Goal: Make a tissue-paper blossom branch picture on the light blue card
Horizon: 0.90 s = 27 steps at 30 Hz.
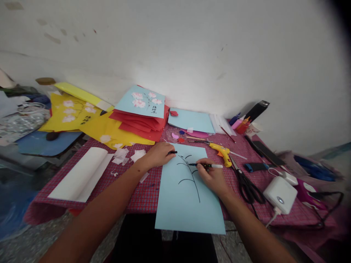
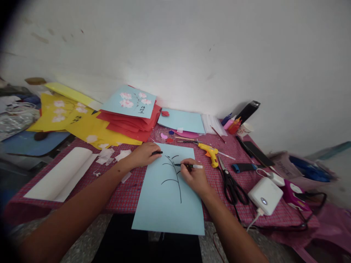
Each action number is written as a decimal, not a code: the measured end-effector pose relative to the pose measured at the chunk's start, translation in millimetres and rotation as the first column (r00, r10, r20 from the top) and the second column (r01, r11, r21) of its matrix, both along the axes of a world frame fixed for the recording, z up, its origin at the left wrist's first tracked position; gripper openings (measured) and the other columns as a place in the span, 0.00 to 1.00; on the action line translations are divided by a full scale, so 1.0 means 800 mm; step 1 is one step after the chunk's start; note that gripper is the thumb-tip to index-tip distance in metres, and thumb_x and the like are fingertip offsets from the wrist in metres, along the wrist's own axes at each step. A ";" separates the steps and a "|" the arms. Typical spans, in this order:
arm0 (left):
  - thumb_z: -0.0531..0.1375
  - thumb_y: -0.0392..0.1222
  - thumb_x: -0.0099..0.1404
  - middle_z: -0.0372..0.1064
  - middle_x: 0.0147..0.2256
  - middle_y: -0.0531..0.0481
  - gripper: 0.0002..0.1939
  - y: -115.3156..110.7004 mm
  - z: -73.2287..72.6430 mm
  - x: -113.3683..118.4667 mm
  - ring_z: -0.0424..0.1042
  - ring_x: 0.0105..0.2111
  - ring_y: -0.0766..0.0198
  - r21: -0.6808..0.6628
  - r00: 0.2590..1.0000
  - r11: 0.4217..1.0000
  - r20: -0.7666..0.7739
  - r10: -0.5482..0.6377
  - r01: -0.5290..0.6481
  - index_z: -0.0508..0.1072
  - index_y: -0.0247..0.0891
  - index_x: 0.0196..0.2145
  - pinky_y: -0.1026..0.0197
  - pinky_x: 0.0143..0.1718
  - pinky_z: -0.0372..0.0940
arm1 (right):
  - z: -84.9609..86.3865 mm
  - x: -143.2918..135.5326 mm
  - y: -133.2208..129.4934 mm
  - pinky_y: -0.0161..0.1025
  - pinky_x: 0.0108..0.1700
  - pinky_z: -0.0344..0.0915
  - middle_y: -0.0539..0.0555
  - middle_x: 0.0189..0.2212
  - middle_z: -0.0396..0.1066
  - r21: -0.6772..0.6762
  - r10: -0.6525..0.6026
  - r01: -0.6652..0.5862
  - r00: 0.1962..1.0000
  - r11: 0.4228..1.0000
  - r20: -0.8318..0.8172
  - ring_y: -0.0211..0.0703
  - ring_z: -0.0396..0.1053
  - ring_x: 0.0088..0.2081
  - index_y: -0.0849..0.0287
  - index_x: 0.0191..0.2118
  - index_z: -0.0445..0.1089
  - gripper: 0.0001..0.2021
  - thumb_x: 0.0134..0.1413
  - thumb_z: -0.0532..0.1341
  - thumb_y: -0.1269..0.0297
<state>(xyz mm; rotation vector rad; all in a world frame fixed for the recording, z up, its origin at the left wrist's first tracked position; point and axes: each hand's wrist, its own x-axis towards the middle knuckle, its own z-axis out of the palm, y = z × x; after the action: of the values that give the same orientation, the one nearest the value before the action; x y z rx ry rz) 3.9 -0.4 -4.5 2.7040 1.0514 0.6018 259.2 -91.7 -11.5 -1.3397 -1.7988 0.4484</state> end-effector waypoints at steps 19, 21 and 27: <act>0.55 0.46 0.67 0.74 0.37 0.46 0.10 0.002 -0.003 0.000 0.71 0.41 0.56 0.019 1.000 1.000 0.012 -0.009 0.009 0.73 0.38 0.39 0.56 0.44 0.63 | -0.002 0.005 -0.002 0.41 0.35 0.67 0.54 0.30 0.73 0.034 -0.022 0.024 0.998 0.999 -0.056 0.47 0.70 0.33 0.56 0.35 0.71 0.05 0.56 0.59 0.63; 0.56 0.46 0.67 0.74 0.37 0.46 0.10 0.002 -0.003 0.000 0.71 0.41 0.56 0.019 1.000 1.000 0.007 -0.010 0.010 0.73 0.38 0.39 0.56 0.44 0.63 | 0.002 0.007 -0.003 0.40 0.32 0.66 0.54 0.28 0.73 0.018 -0.033 0.034 0.996 0.999 -0.085 0.47 0.71 0.31 0.56 0.34 0.71 0.06 0.56 0.58 0.62; 0.55 0.46 0.67 0.74 0.37 0.46 0.11 0.003 -0.003 0.000 0.71 0.41 0.56 0.026 1.000 1.000 -0.004 -0.007 0.007 0.73 0.38 0.38 0.56 0.44 0.63 | 0.010 0.011 -0.028 0.37 0.28 0.64 0.53 0.28 0.73 -0.018 -0.077 0.076 0.995 0.997 -0.069 0.44 0.70 0.29 0.58 0.36 0.72 0.06 0.56 0.59 0.63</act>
<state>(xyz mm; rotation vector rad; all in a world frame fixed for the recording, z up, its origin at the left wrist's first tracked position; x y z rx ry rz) 3.7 2.1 -6.6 2.7308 1.0415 0.6133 267.8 -113.9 -3.3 -1.3815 -1.6847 0.4628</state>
